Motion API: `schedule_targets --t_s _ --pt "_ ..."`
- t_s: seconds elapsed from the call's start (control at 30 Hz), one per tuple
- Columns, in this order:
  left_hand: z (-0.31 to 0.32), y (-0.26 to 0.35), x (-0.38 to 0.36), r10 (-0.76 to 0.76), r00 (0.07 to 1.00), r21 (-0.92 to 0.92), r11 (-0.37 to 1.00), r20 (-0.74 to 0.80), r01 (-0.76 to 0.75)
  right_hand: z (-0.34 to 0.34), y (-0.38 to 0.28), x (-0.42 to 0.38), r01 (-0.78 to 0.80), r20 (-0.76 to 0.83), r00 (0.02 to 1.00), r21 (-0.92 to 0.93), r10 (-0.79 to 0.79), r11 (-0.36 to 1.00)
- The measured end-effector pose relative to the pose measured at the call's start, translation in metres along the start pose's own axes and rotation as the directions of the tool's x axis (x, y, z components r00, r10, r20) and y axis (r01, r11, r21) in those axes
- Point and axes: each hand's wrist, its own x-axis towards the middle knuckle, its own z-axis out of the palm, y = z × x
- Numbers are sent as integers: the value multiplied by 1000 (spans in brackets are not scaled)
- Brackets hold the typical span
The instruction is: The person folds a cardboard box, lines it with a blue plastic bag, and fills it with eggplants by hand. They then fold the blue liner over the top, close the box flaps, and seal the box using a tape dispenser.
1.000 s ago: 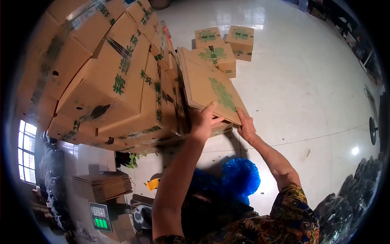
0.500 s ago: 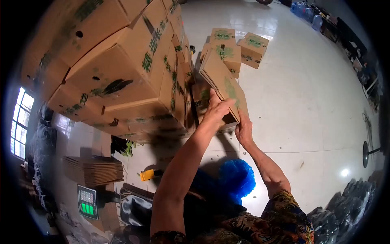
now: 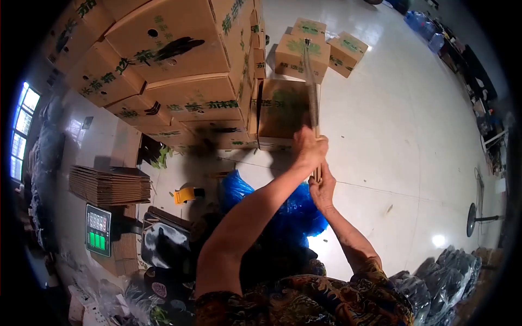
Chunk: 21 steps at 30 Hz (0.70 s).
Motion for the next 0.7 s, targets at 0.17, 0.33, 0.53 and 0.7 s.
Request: schedule_targets --t_s 0.17,0.33,0.53,0.7 --pt "-22 -6 -31 95 995 92 991 5 -96 1 -17 -31 130 117 986 -57 -123 990" --pt "-107 6 -62 438 894 -20 899 92 -438 1 -65 -32 113 382 915 71 -131 991" --pt "-254 -35 -100 494 862 139 851 113 -506 -41 -123 16 668 -185 648 -329 -739 668" --pt "-365 -30 -176 193 980 317 927 51 -199 -54 -163 71 660 570 702 -294 -428 691"
